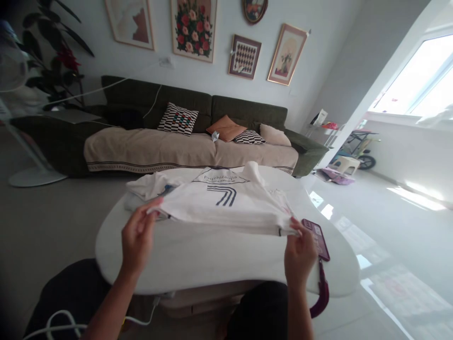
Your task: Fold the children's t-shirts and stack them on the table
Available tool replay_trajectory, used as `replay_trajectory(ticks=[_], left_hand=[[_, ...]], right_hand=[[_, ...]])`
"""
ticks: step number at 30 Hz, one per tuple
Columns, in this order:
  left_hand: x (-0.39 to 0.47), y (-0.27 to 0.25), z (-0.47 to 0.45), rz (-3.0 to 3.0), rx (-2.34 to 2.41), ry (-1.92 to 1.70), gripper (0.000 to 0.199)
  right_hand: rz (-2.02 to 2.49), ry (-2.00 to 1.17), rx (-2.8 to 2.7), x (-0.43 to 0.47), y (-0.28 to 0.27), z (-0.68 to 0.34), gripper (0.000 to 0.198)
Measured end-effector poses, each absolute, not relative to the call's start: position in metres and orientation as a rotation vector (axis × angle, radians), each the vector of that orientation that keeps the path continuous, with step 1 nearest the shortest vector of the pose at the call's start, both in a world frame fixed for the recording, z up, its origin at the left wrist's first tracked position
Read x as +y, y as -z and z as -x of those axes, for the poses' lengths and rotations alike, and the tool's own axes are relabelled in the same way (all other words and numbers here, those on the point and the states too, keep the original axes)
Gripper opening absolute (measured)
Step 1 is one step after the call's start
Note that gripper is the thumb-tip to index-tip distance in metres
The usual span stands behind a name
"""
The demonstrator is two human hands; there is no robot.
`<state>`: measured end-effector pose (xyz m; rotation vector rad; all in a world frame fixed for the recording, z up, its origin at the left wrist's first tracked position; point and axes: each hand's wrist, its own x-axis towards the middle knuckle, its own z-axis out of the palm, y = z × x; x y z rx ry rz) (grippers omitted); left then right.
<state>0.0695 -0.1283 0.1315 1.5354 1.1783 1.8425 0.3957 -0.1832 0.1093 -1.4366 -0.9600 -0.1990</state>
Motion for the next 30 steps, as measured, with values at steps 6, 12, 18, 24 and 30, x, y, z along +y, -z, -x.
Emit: replay_trajectory(ticks=[6, 12, 18, 24, 30], left_hand=[[-0.168, 0.002, -0.047, -1.952, 1.464, -1.185, 0.027], [-0.163, -0.025, -0.060, -2.234, 1.571, -0.873, 0.029], [-0.116, -0.023, -0.120, -2.411, 1.490, -0.582, 0.045], [-0.110, 0.014, -0.117, -2.465, 1.642, -0.348, 0.055], [-0.116, 0.011, -0.113, -2.455, 1.650, -0.304, 0.056]], right_hand=[[1.923, 0.048, -1.380, -0.224, 0.018, -0.424, 0.026], [2.027, 0.147, -1.487, -0.210, 0.010, -0.390, 0.032], [2.115, -0.106, -1.880, -0.161, 0.001, -0.323, 0.044], [2.352, -0.169, -1.916, -0.161, 0.014, -0.319, 0.051], [2.385, -0.146, -1.931, -0.166, 0.017, -0.319, 0.052]])
